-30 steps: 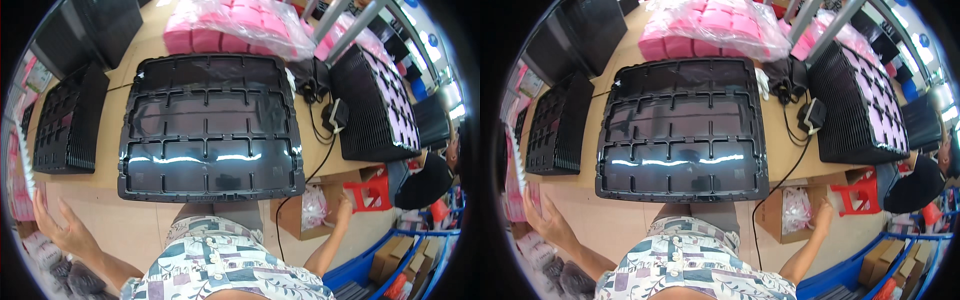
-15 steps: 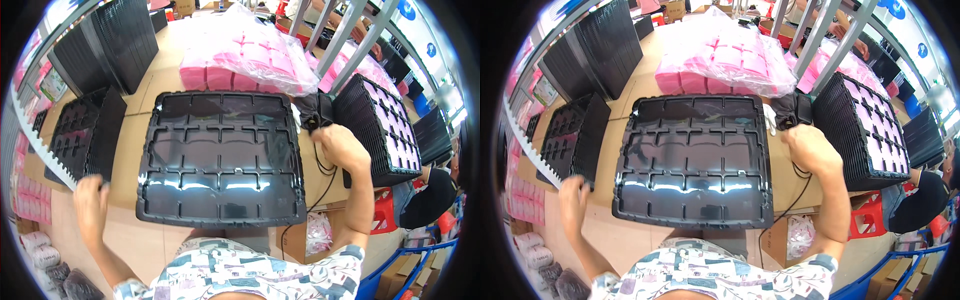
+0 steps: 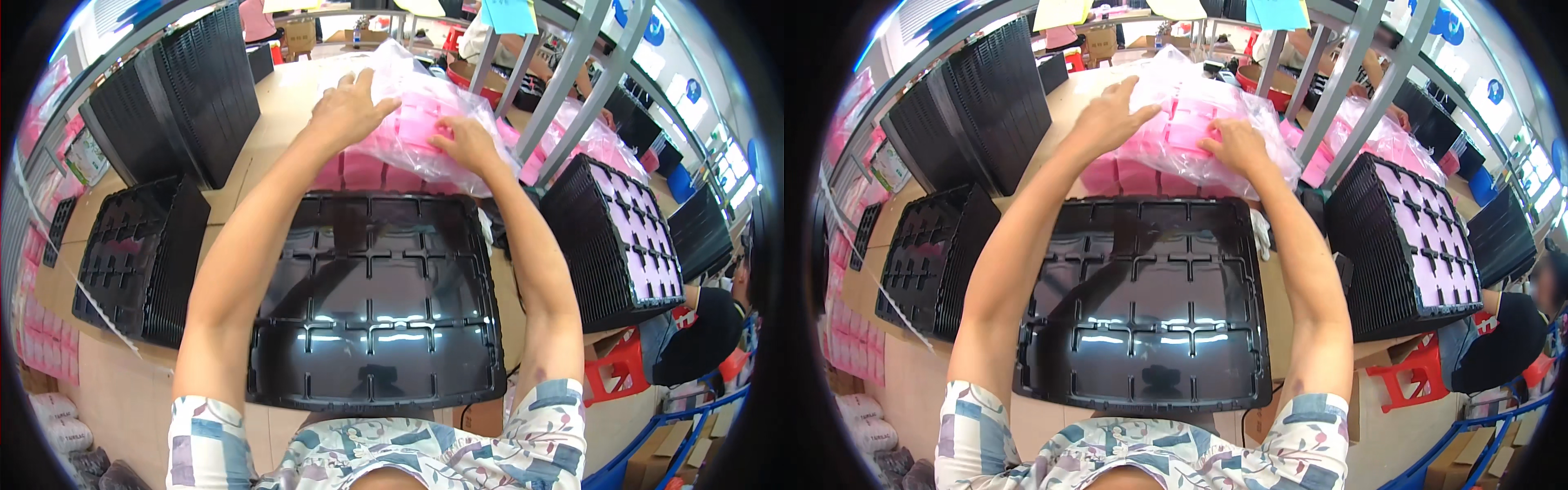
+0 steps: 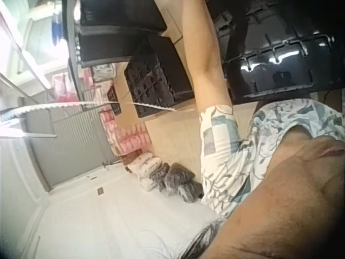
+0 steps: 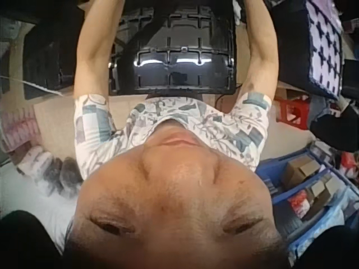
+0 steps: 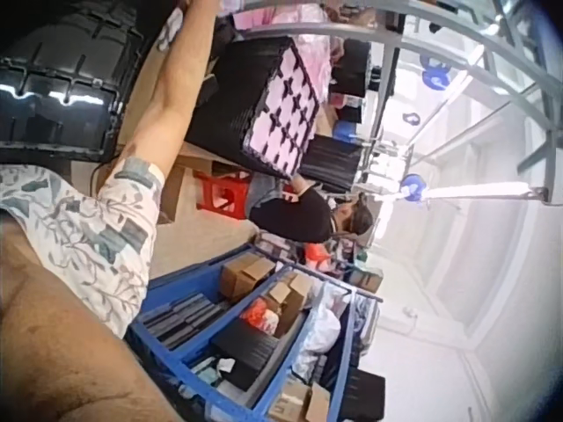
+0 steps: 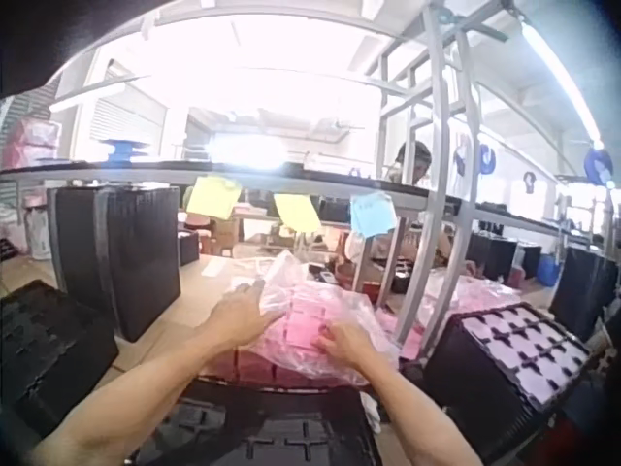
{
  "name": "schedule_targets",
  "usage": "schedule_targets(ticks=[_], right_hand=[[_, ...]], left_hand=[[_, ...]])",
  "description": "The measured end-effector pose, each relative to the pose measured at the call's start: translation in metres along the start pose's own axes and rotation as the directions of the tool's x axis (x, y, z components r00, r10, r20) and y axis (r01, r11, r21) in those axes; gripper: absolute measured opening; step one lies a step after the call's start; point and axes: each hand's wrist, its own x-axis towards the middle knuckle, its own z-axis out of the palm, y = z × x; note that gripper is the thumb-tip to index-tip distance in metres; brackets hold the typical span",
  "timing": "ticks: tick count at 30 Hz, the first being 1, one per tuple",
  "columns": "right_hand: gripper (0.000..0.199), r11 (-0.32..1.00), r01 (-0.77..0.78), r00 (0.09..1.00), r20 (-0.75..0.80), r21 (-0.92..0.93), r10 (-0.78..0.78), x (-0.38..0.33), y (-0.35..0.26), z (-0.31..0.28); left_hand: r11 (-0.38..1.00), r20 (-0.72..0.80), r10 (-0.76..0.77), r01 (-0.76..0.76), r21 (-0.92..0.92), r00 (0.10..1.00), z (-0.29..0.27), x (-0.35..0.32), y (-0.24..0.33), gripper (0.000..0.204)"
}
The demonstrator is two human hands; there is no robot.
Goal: The person assembles black plastic trays by applying white adhesive strips to the underside of the tray base. They then place pink foam inserts into the tray and press them down to secure them. The process is repeated for multiple units.
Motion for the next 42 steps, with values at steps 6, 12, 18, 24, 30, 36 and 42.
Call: schedule_targets(ticks=[6,12,18,24,30,36,42], right_hand=[[0.028,0.995,-0.016,1.0,0.001,0.102,0.016,0.015,-0.007,0.018],[0.023,0.964,0.183,0.983,-0.02,0.193,-0.183,0.043,-0.022,0.029],[0.022,0.914,0.083,0.988,0.083,0.396,-0.126,0.068,-0.049,0.03],[0.023,0.944,0.224,0.974,-0.08,0.242,-0.211,0.103,-0.071,-0.002],[0.028,0.93,0.284,0.958,-0.113,0.233,-0.265,0.114,-0.084,-0.031],[0.031,0.687,0.113,0.993,-0.107,0.718,-0.051,0.079,-0.077,-0.074],[0.029,0.876,0.318,0.948,-0.091,0.362,-0.306,-0.001,-0.106,-0.061]], left_hand=[[0.97,0.182,-0.179,0.204,-0.135,0.967,0.054,0.055,-0.064,0.089],[0.878,0.122,-0.21,0.242,-0.412,0.97,0.025,0.029,-0.097,0.087],[0.774,0.149,-0.239,0.281,-0.567,0.959,0.006,0.001,-0.122,0.085],[0.954,-0.541,0.268,-0.143,0.262,0.798,0.014,-0.002,-0.115,0.055],[0.771,-0.053,0.629,-0.631,-0.085,0.776,0.021,-0.039,-0.034,0.027],[0.215,0.332,0.072,0.31,-0.926,0.941,-0.003,-0.038,-0.054,0.054],[-0.376,0.484,-0.067,0.427,-0.822,0.872,-0.019,-0.047,-0.048,0.042]])
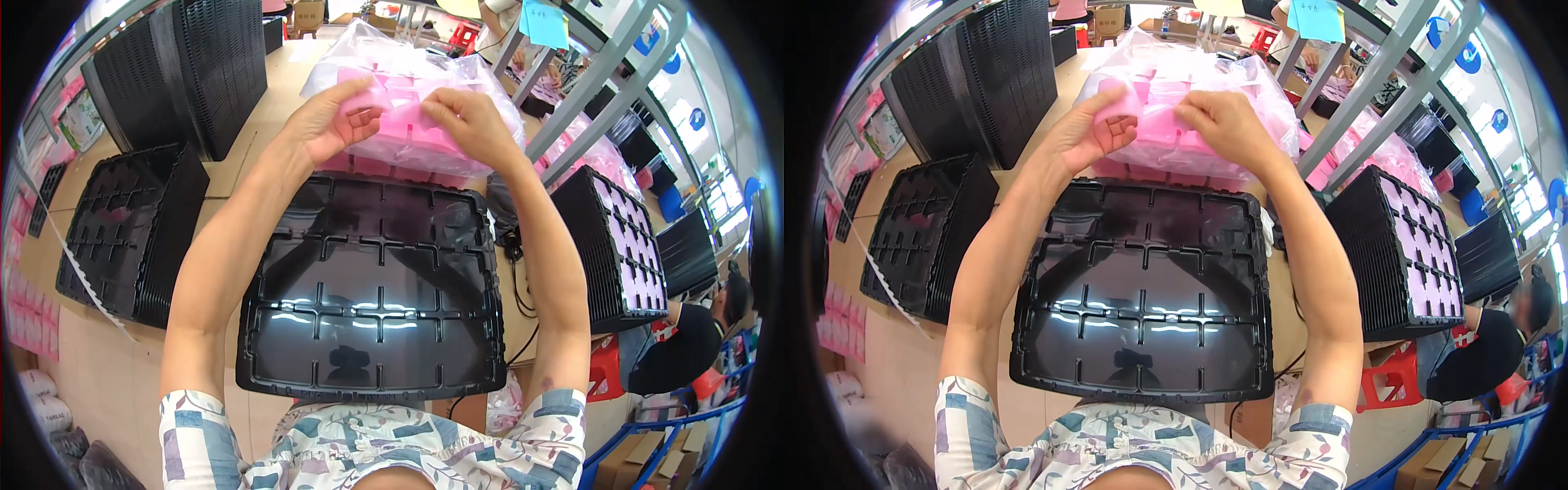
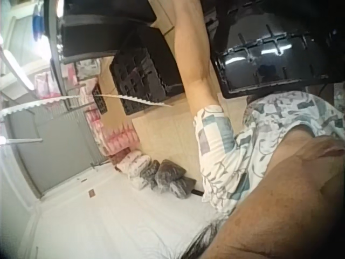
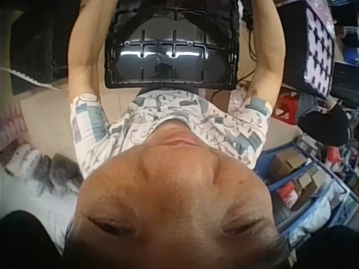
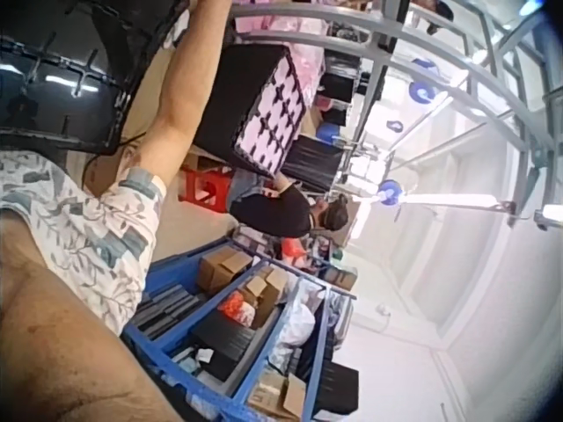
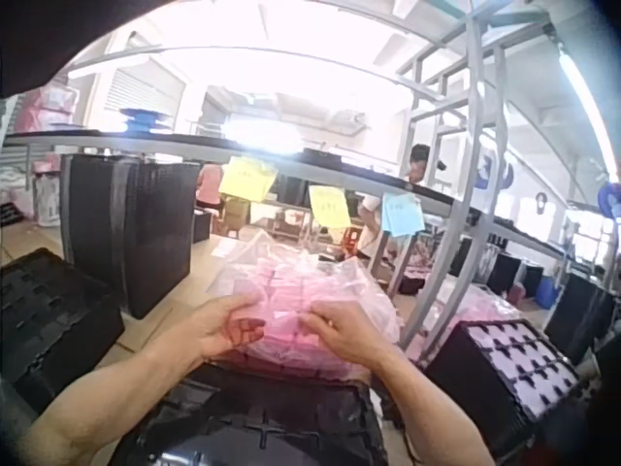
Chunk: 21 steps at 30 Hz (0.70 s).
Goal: The person assembles black plastic trays by applying white adhesive strips to the underside of the tray base. They then place pink foam inserts into the tray and press them down to secure them. The process is repeated for multiple units.
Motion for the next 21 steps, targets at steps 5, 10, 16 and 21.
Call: schedule_targets(ticks=[5,10,16,21], right_hand=[[0.043,0.974,-0.176,0.847,-0.482,0.144,0.224,-0.066,-0.035,-0.016],[0.09,0.074,-0.563,0.762,0.482,0.823,0.432,-0.12,-0.074,0.036],[0.091,-0.026,-0.125,0.675,0.104,0.992,0.731,-0.111,-0.024,0.047],[0.097,-0.012,-0.296,0.711,0.229,0.955,0.665,-0.139,0.003,0.035]], left_hand=[[0.996,0.014,0.085,-0.085,-0.031,0.996,-0.003,-0.024,0.013,0.026],[0.989,0.055,0.131,-0.126,-0.083,0.99,-0.002,-0.039,0.016,0.033],[0.986,0.025,0.111,-0.107,-0.126,0.993,-0.014,-0.078,0.014,0.038],[0.994,0.05,0.082,-0.078,-0.074,0.995,-0.037,-0.115,0.012,0.045]])
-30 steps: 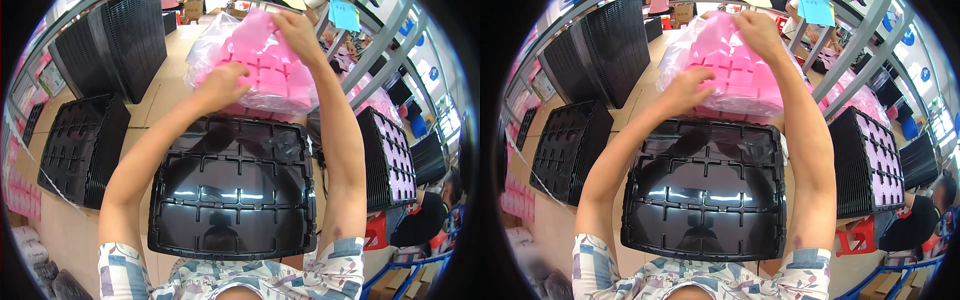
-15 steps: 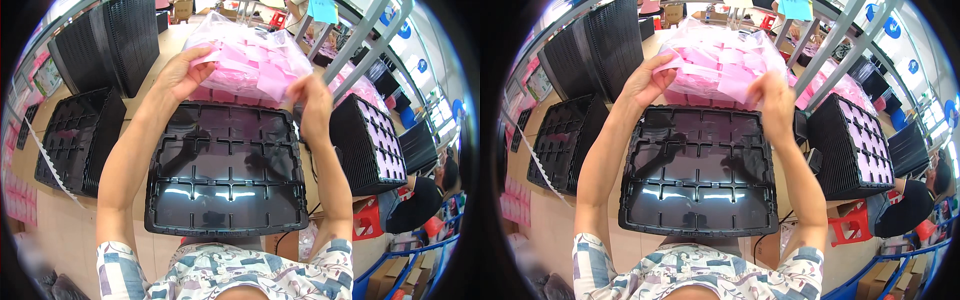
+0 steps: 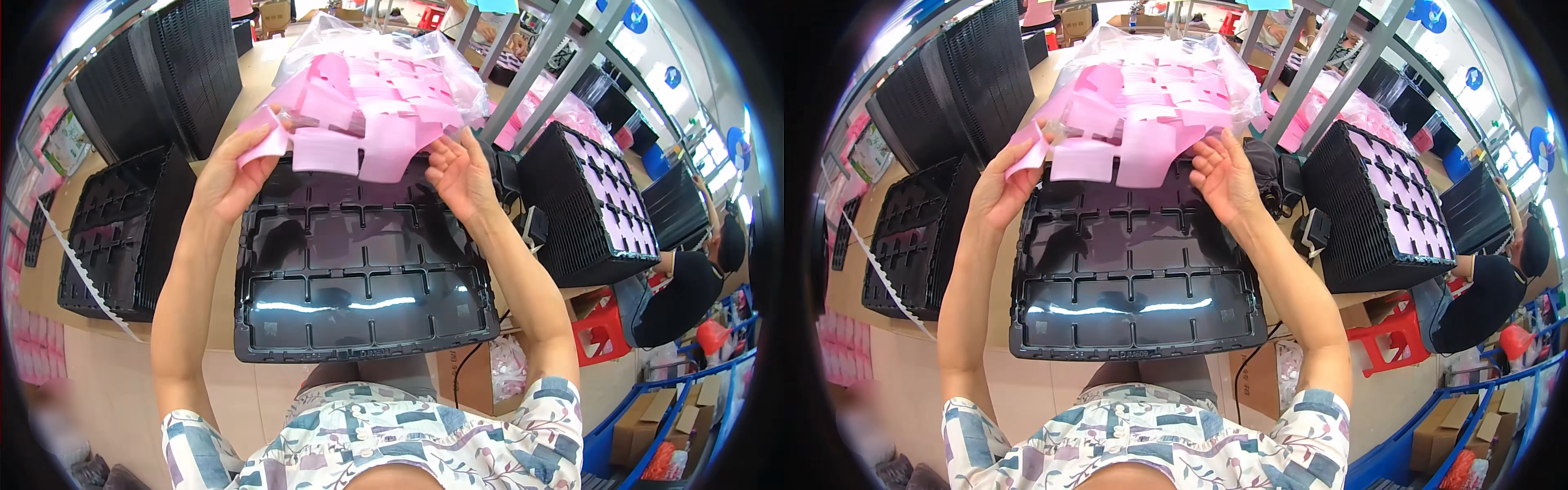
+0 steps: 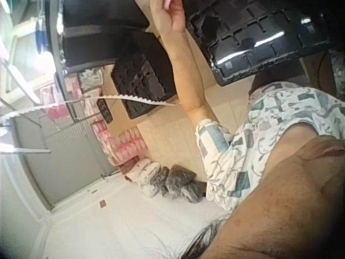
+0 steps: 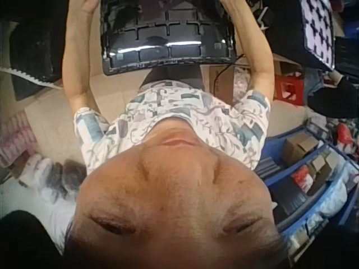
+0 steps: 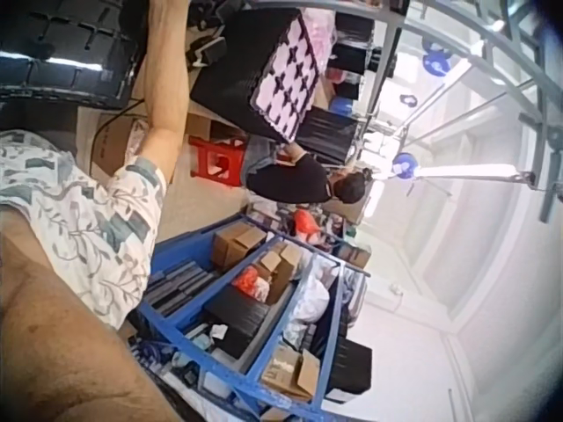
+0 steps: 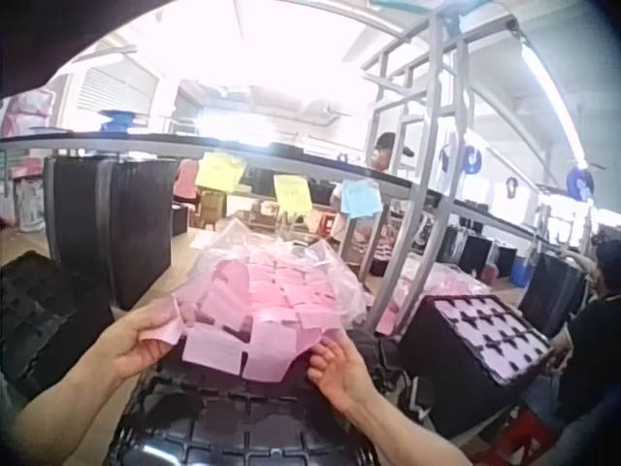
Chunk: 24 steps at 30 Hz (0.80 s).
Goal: The person assembles black plastic trays by applying white adhesive strips to the underside of the tray base. They then place pink foam inserts into the tray and press them down to secure them. The process is repeated for multiple units.
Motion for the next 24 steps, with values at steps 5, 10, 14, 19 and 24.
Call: schedule_targets(ticks=[5,10,14,19,24], right_hand=[[0.081,0.985,-0.139,0.983,-0.104,0.102,0.15,-0.016,0.015,0.033],[0.064,0.989,-0.03,1.0,0.008,0.142,0.029,-0.016,0.01,0.071],[0.045,0.991,-0.087,0.989,0.13,0.102,0.073,-0.024,-0.005,0.039],[0.009,0.95,-0.206,0.979,-0.047,-0.235,0.201,-0.07,-0.024,0.024],[0.018,0.804,-0.279,0.96,-0.152,-0.525,0.234,-0.112,-0.033,0.019]], left_hand=[[0.996,0.002,0.01,-0.01,-0.089,1.0,-0.006,-0.024,-0.005,0.049],[0.979,0.038,0.043,-0.035,-0.2,0.998,-0.012,-0.007,0.0,0.05],[0.996,-0.077,0.042,-0.047,-0.071,0.996,-0.028,-0.014,0.0,0.046],[0.951,-0.186,-0.12,0.167,0.259,0.975,-0.03,-0.062,-0.012,0.034],[0.643,-0.206,-0.007,0.162,0.748,0.979,-0.021,-0.113,-0.031,0.035]])
